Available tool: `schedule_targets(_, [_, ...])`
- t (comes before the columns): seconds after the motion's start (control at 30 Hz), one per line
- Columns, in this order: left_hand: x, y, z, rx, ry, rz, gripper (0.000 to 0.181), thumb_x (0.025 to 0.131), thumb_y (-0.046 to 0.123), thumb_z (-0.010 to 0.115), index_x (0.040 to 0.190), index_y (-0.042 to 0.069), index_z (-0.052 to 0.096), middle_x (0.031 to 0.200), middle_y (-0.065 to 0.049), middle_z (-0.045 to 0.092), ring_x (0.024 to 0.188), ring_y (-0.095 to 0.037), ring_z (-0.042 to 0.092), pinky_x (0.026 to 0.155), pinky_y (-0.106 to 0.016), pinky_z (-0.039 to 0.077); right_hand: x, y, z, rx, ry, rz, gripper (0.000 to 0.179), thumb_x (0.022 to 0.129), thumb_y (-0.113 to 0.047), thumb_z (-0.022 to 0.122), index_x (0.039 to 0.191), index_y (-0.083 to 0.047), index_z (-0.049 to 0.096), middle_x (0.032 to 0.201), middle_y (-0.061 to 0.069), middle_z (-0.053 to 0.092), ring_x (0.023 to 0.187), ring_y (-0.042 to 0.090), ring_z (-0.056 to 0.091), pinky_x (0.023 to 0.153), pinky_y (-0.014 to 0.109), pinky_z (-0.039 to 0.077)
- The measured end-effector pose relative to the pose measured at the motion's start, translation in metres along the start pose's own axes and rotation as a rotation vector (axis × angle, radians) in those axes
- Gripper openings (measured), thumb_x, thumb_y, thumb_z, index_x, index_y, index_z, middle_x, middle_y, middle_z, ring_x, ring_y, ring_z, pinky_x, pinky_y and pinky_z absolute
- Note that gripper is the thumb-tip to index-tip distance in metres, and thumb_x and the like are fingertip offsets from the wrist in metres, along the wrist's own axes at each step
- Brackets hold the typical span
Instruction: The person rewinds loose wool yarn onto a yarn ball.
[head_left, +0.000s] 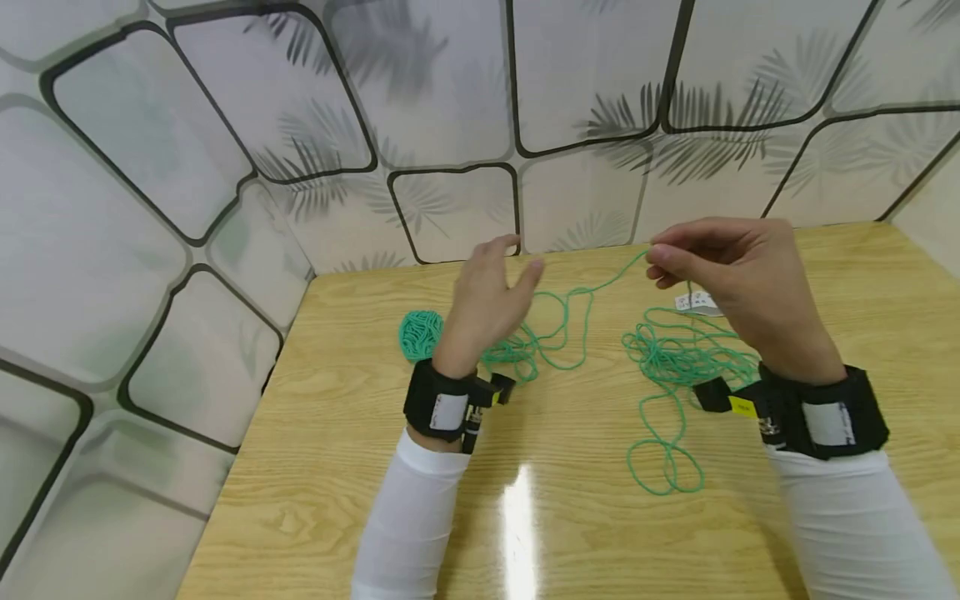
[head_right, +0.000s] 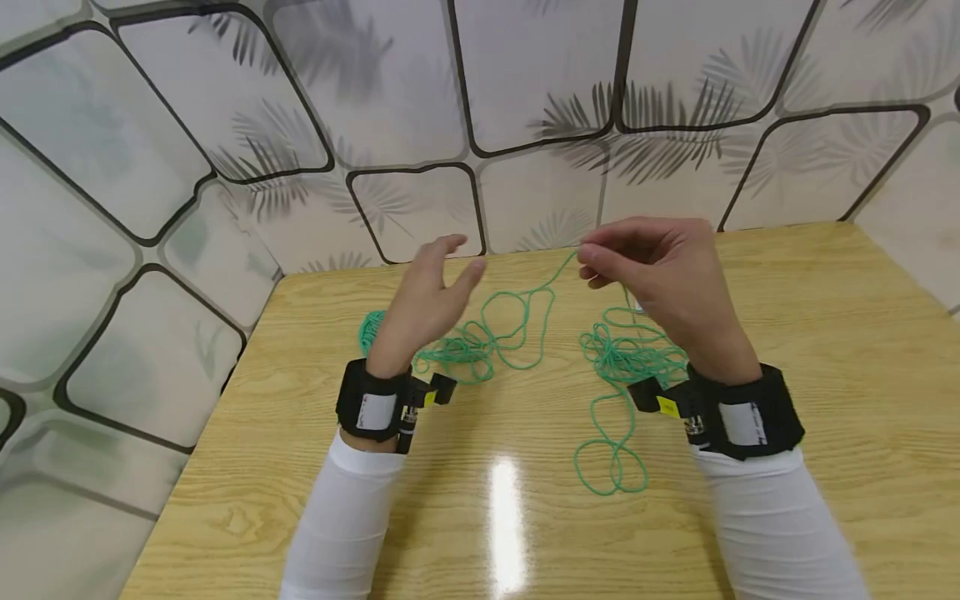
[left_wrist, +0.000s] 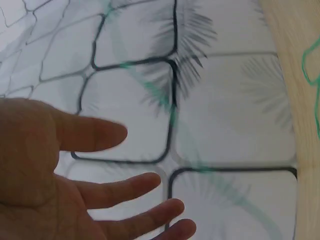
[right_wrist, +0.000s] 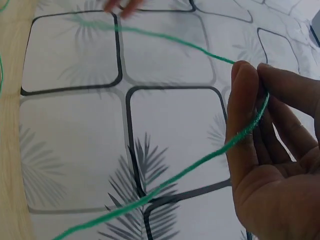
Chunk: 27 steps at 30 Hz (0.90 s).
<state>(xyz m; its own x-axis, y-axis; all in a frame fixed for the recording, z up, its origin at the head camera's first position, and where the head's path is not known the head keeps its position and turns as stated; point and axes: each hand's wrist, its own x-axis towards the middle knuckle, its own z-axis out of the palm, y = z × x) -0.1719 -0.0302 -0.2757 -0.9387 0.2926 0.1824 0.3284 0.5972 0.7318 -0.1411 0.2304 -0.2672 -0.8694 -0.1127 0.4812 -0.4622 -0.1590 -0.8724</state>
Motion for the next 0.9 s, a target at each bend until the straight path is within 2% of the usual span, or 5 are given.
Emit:
schedule_targets(0.13, [-0.002, 0.02, 0.013, -0.354, -0.31, 0.179, 0.049, 0.106, 0.03, 0.056, 0.149, 0.008, 0.048, 0.134, -0.007, 0.064, 0.126, -0.016, 0.057, 0.108, -0.034, 0.043, -0.002, 0.0, 0.012, -0.201, -0.118, 0.101, 0.016, 0.093, 0.001, 0.072, 0.105, 0.011, 0.071, 0.092, 0.016, 0.073, 0.076, 0.024, 0.07, 0.072, 0.027, 0.059])
schedule_targets(0.23, [0.0, 0.021, 0.018, -0.524, -0.324, 0.204, 0.031, 0.102, 0.02, 0.065, 0.128, 0.002, 0.068, 0.104, -0.005, 0.075, 0.097, -0.016, 0.07, 0.092, -0.028, 0.053, -0.003, -0.001, 0.015, -0.239, -0.158, 0.16, 0.017, 0.094, -0.004, 0.072, 0.106, 0.008, 0.071, 0.093, 0.015, 0.073, 0.078, 0.024, 0.07, 0.073, 0.028, 0.058])
schedule_targets(0.5, [0.007, -0.01, -0.008, -0.462, 0.133, 0.119, 0.016, 0.099, 0.014, 0.069, 0.098, 0.0, 0.076, 0.083, -0.011, 0.07, 0.072, -0.02, 0.063, 0.06, -0.026, 0.041, 0.0, -0.001, -0.001, -0.037, -0.106, 0.138, 0.016, 0.092, 0.006, 0.071, 0.103, 0.016, 0.066, 0.088, 0.017, 0.069, 0.074, 0.024, 0.068, 0.07, 0.029, 0.06])
schedule_targets(0.7, [0.007, -0.029, -0.018, -0.138, 0.493, -0.072, 0.021, 0.101, 0.018, 0.064, 0.104, -0.001, 0.075, 0.091, -0.016, 0.069, 0.081, -0.031, 0.062, 0.075, -0.039, 0.047, 0.003, 0.003, -0.011, 0.195, -0.079, 0.074, 0.008, 0.094, 0.017, 0.06, 0.1, 0.02, 0.064, 0.087, 0.017, 0.069, 0.075, 0.024, 0.067, 0.068, 0.029, 0.058])
schedule_targets(0.9, [0.002, 0.003, -0.002, -0.201, 0.077, 0.173, 0.042, 0.101, 0.02, 0.065, 0.138, 0.003, 0.058, 0.135, -0.014, 0.059, 0.122, -0.024, 0.055, 0.104, -0.038, 0.045, 0.004, 0.01, 0.004, 0.148, -0.119, 0.085, 0.01, 0.091, 0.018, 0.064, 0.1, 0.018, 0.065, 0.09, 0.014, 0.07, 0.075, 0.022, 0.068, 0.072, 0.029, 0.059])
